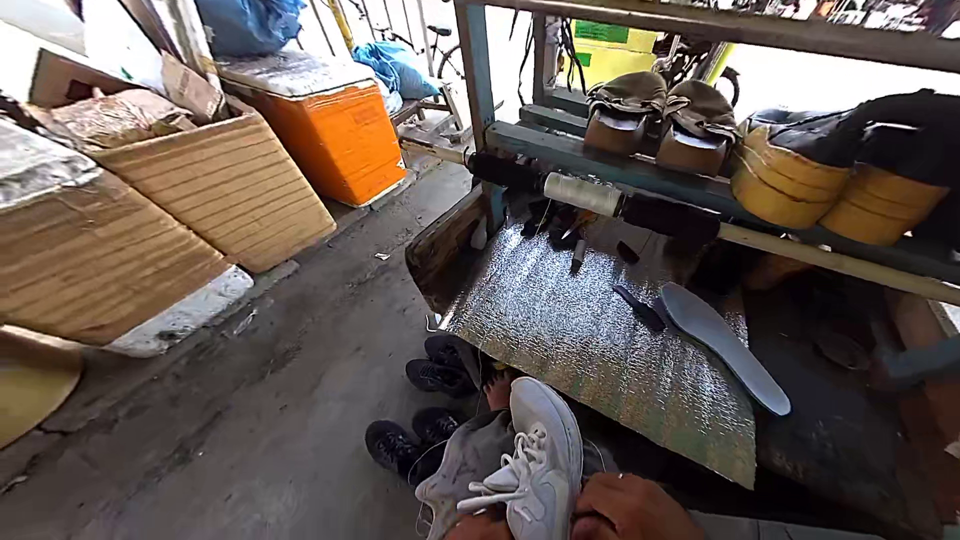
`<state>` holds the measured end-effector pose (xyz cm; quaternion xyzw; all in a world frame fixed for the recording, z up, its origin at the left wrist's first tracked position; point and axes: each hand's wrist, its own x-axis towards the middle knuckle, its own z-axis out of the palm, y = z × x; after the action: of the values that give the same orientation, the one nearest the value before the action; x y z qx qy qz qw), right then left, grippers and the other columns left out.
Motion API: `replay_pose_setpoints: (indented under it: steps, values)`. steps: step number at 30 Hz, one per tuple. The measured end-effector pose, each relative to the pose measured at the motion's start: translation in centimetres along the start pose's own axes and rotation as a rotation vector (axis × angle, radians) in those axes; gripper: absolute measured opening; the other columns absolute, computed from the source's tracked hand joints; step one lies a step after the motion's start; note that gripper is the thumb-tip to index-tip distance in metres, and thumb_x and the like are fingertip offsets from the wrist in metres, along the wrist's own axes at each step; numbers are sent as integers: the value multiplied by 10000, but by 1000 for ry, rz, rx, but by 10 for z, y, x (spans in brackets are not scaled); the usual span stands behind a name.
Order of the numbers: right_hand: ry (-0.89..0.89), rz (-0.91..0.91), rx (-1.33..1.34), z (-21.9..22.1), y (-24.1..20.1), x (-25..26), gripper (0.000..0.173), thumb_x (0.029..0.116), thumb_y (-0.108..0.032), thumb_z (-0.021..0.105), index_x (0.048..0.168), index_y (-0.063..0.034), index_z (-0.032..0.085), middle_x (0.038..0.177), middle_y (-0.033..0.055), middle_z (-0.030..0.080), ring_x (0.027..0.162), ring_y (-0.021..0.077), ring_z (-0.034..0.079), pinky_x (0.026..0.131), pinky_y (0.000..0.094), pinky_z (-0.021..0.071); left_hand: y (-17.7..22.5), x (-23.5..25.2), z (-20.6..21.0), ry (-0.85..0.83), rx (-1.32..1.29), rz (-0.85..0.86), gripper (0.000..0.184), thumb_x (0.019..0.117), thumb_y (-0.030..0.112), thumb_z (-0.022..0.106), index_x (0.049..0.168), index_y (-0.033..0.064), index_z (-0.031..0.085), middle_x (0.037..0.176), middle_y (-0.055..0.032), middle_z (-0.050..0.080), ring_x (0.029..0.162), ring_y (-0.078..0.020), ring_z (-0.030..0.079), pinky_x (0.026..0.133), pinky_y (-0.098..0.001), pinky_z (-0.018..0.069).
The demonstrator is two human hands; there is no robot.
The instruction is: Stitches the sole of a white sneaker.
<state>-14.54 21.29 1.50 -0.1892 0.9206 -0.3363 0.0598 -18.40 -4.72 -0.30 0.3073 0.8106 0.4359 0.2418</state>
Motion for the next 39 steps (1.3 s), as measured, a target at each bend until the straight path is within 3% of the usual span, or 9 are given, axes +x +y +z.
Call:
replay_pose_setpoints:
  steps: [7, 16, 20, 23, 26, 29, 31, 35, 39]
  values:
    - [129, 101, -155, 7, 13, -7, 567, 957, -607, 601, 760, -81, 680, 658, 59, 634, 570, 195, 619, 496, 416, 497, -7, -8, 10, 147, 91, -5, 186, 955, 248, 602, 910, 141, 747, 959, -38, 718, 915, -170, 699, 782, -426, 589]
    - [150, 399, -212, -6, 44, -58, 766, 874, -780, 540, 747, -37, 676, 611, 98, 613, 545, 250, 610, 499, 498, 498, -7, -7, 10, 218, 117, 71, 201, 967, 169, 562, 970, 154, 763, 984, -56, 718, 955, -160, 692, 827, -360, 578]
    - [68, 243, -11, 17, 37, -68, 845, 756, -947, 444, 640, -118, 559, 521, 9, 485, 464, 126, 484, 427, 352, 399, -8, -6, 15, 237, 120, 15, 218, 963, 177, 549, 994, 198, 764, 968, -43, 706, 934, -154, 688, 787, -369, 575]
    - [99, 83, 259, 15, 37, -70, 746, 805, -857, 563, 702, -118, 562, 598, -17, 519, 540, 42, 499, 483, 237, 405, -8, -7, 16, 264, 114, 3, 217, 963, 190, 548, 993, 206, 762, 961, -40, 700, 923, -141, 682, 772, -351, 569]
    - [234, -19, 404, 14, 20, -59, 344, 984, -433, 682, 906, -100, 645, 839, -9, 635, 771, 3, 610, 664, 157, 515, -9, -6, 16, 272, 107, 7, 214, 956, 180, 551, 968, 193, 765, 939, -35, 697, 904, -132, 672, 769, -337, 558]
    - [365, 79, 112, 27, 7, -39, 194, 1010, -228, 637, 1106, -109, 757, 1029, 54, 684, 813, 45, 631, 679, 189, 547, -9, -4, 17, 272, 111, 7, 210, 948, 183, 558, 950, 192, 767, 923, -22, 700, 899, -121, 669, 769, -327, 553]
    - [382, 113, -32, 36, 4, -29, 197, 1022, -224, 599, 1059, -125, 765, 1105, 95, 693, 820, 109, 668, 679, 276, 578, -10, -4, 17, 261, 108, 0, 206, 949, 187, 558, 946, 191, 764, 922, -14, 694, 901, -109, 660, 773, -316, 546]
    - [500, 198, 256, 16, -3, -29, 192, 1056, -178, 528, 1026, -42, 660, 1005, 16, 697, 718, 20, 621, 606, 180, 540, -11, -3, 10, 215, 123, -10, 211, 961, 187, 538, 971, 156, 746, 942, -33, 690, 928, -136, 664, 805, -341, 554]
    - [350, 131, 964, 0, 7, -38, 103, 1022, -259, 622, 1075, -177, 655, 779, -83, 648, 591, -2, 589, 529, 169, 522, -9, 1, 5, 186, 147, -8, 215, 947, 193, 539, 888, 149, 741, 893, -26, 689, 911, -145, 657, 791, -346, 541]
